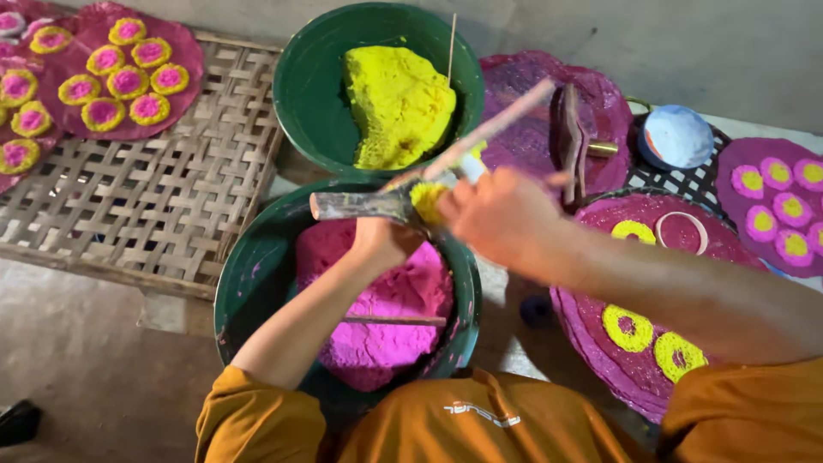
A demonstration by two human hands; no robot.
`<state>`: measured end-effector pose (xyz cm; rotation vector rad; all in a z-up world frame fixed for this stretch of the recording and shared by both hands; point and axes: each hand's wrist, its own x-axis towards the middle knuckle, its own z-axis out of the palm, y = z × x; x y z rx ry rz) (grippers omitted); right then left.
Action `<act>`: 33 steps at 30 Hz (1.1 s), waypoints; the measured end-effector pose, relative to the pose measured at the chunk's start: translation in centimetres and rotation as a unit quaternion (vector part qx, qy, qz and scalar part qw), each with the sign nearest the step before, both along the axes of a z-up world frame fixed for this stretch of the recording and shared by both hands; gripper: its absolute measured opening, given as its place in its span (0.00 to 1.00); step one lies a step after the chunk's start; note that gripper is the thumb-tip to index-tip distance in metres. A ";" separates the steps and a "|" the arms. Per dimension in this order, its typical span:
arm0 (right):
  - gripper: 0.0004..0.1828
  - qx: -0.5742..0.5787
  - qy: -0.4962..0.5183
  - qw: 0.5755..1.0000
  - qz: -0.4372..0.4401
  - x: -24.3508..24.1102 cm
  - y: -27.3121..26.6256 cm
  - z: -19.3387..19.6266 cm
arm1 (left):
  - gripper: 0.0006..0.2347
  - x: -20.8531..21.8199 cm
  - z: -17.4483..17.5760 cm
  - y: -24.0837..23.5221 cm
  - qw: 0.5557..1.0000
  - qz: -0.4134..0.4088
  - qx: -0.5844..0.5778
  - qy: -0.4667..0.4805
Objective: The person uses a wooden handheld mold to press bright pink and yellow dough into patterned circular shapes onto large trays, moving between different basins of material.
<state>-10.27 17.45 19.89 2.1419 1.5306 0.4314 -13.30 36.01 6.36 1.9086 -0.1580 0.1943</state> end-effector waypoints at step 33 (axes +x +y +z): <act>0.31 0.536 0.399 0.739 -0.082 -1.7 -1.0 -6.1 | 0.22 2.5 4.2 2.3 0.929 0.199 0.247 -0.192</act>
